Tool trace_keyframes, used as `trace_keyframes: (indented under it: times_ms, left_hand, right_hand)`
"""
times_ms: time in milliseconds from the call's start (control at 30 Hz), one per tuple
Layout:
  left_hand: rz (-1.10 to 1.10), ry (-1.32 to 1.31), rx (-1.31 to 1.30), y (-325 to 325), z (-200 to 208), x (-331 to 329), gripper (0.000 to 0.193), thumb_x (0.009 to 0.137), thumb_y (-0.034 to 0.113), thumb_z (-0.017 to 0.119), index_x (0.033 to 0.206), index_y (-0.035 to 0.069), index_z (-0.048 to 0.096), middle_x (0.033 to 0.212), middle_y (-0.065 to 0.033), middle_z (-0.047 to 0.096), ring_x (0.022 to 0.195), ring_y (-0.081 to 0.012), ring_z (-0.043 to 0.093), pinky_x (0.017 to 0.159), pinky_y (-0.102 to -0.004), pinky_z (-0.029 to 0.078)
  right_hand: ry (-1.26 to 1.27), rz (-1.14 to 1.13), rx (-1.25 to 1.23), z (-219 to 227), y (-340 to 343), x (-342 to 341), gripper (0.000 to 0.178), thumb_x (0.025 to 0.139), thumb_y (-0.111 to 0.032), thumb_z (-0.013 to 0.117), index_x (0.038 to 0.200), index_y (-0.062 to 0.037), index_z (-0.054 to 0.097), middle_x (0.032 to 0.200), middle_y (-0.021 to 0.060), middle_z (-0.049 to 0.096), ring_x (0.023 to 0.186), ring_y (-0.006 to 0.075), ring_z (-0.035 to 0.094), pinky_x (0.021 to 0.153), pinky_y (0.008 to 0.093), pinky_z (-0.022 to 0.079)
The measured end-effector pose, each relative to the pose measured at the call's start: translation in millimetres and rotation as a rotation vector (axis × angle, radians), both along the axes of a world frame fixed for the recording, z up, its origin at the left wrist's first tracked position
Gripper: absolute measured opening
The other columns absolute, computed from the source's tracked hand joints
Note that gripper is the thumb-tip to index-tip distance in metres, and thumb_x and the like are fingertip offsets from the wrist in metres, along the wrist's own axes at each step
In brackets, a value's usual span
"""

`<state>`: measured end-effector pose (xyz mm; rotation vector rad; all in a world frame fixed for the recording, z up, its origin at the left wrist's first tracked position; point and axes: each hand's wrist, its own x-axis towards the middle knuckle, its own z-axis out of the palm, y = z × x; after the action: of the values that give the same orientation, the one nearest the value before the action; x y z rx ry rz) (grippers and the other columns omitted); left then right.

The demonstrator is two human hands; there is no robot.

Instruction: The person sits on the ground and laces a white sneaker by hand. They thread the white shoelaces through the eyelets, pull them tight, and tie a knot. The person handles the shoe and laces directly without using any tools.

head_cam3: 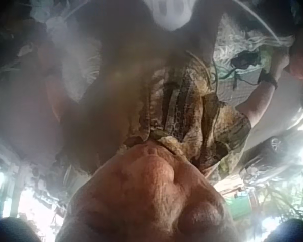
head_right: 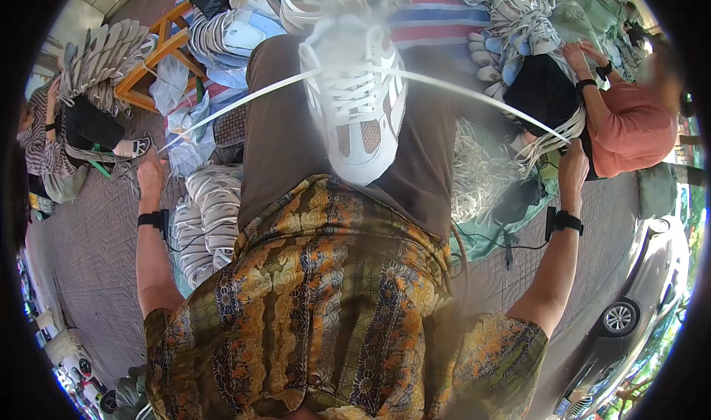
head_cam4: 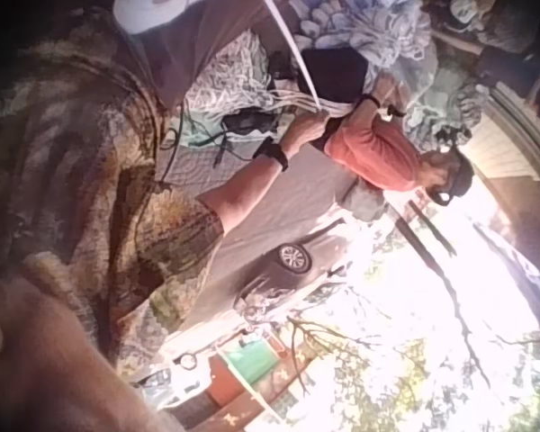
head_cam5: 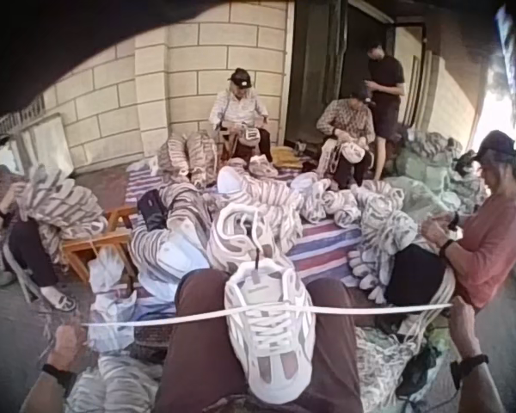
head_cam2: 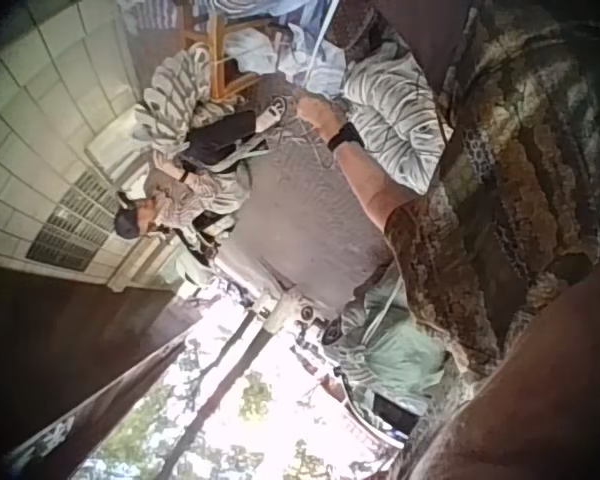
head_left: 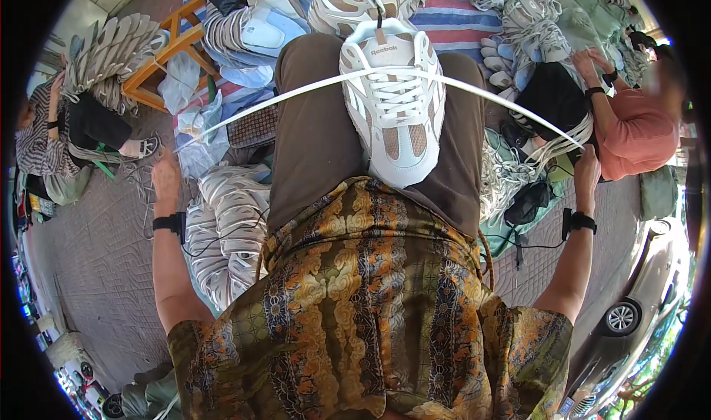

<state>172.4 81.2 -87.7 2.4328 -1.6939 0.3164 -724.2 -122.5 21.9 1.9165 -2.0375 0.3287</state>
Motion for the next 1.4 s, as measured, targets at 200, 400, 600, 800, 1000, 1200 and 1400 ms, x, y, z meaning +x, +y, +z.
trace_keyframes:
  times_ms: [200, 400, 600, 800, 1000, 1200, 1400]
  left_hand:
    - [-0.048, 0.06, -0.017, -6, 1, 0, 0.018, 0.09, 0.012, 0.047, 0.098, 0.005, 0.062, 0.078, -0.0268, 0.062, 0.075, -0.0454, 0.061, 0.066, -0.0518, 0.049]
    - [-0.428, 0.265, -0.359, -70, 68, -107, 0.021, 0.085, 0.001, 0.051, 0.1, 0.004, 0.065, 0.084, -0.0188, 0.065, 0.077, -0.0401, 0.063, 0.068, -0.0428, 0.05]
    - [-0.648, 0.65, -0.414, -120, 117, -238, 0.03, 0.083, -0.006, 0.047, 0.105, 0.004, 0.064, 0.082, -0.0129, 0.065, 0.074, -0.025, 0.066, 0.07, -0.0327, 0.052]
    - [-0.705, 1.029, -0.364, -142, 120, -302, 0.02, 0.091, -0.002, 0.048, 0.106, 0.004, 0.06, 0.075, -0.0022, 0.062, 0.066, -0.0062, 0.053, 0.062, -0.0213, 0.044]
    - [-0.67, 1.131, -0.364, -152, 114, -315, 0.013, 0.089, -0.004, 0.049, 0.096, 0.003, 0.057, 0.074, -0.003, 0.062, 0.067, -0.0076, 0.056, 0.063, -0.0233, 0.046]
    - [-0.641, 1.197, -0.41, -156, 110, -316, 0.012, 0.087, -0.005, 0.05, 0.093, 0.002, 0.058, 0.074, -0.0032, 0.062, 0.069, -0.0081, 0.057, 0.063, -0.0238, 0.046]
    - [-0.653, 0.96, -0.522, -157, 112, -315, 0.015, 0.084, -0.006, 0.05, 0.093, 0.003, 0.058, 0.075, -0.0071, 0.063, 0.067, -0.016, 0.06, 0.063, -0.0266, 0.047]
  right_hand:
    - [-0.546, 0.197, 0.01, -3, 5, 55, 0.019, 0.088, -0.008, 0.052, 0.104, -0.0023, 0.062, 0.065, 0.0095, 0.059, 0.056, 0.0172, 0.057, 0.053, 0.0314, 0.044]
    - [-0.952, 0.691, 0.036, 29, 1, 242, 0.021, 0.084, 0.001, 0.052, 0.101, -0.0034, 0.063, 0.078, -0.0044, 0.053, 0.065, 0.0026, 0.045, 0.057, 0.0194, 0.038]
    - [-0.939, 0.891, 0.081, 34, -7, 334, 0.01, 0.091, -0.002, 0.057, 0.101, -0.0034, 0.059, 0.08, -0.0063, 0.056, 0.071, 0.0018, 0.045, 0.062, 0.0179, 0.039]
    - [-0.948, 0.863, 0.137, 30, -13, 347, 0.009, 0.093, -0.003, 0.057, 0.102, -0.0029, 0.057, 0.082, -0.0053, 0.057, 0.073, 0.0018, 0.046, 0.065, 0.0182, 0.041]
    - [-0.928, 0.875, 0.118, 28, -12, 346, 0.01, 0.09, -0.002, 0.058, 0.1, -0.0035, 0.057, 0.08, -0.0001, 0.059, 0.071, 0.0069, 0.05, 0.064, 0.0215, 0.043]
    - [-0.894, 0.882, 0.092, 29, -14, 348, 0.013, 0.086, 0.0, 0.057, 0.098, -0.0053, 0.057, 0.077, 0.0077, 0.061, 0.065, 0.0159, 0.057, 0.061, 0.027, 0.045]
    - [-0.459, 0.949, -0.013, 48, -12, 351, 0.022, 0.081, 0.005, 0.055, 0.101, -0.0048, 0.057, 0.082, 0.0147, 0.063, 0.068, 0.0289, 0.063, 0.063, 0.0325, 0.049]
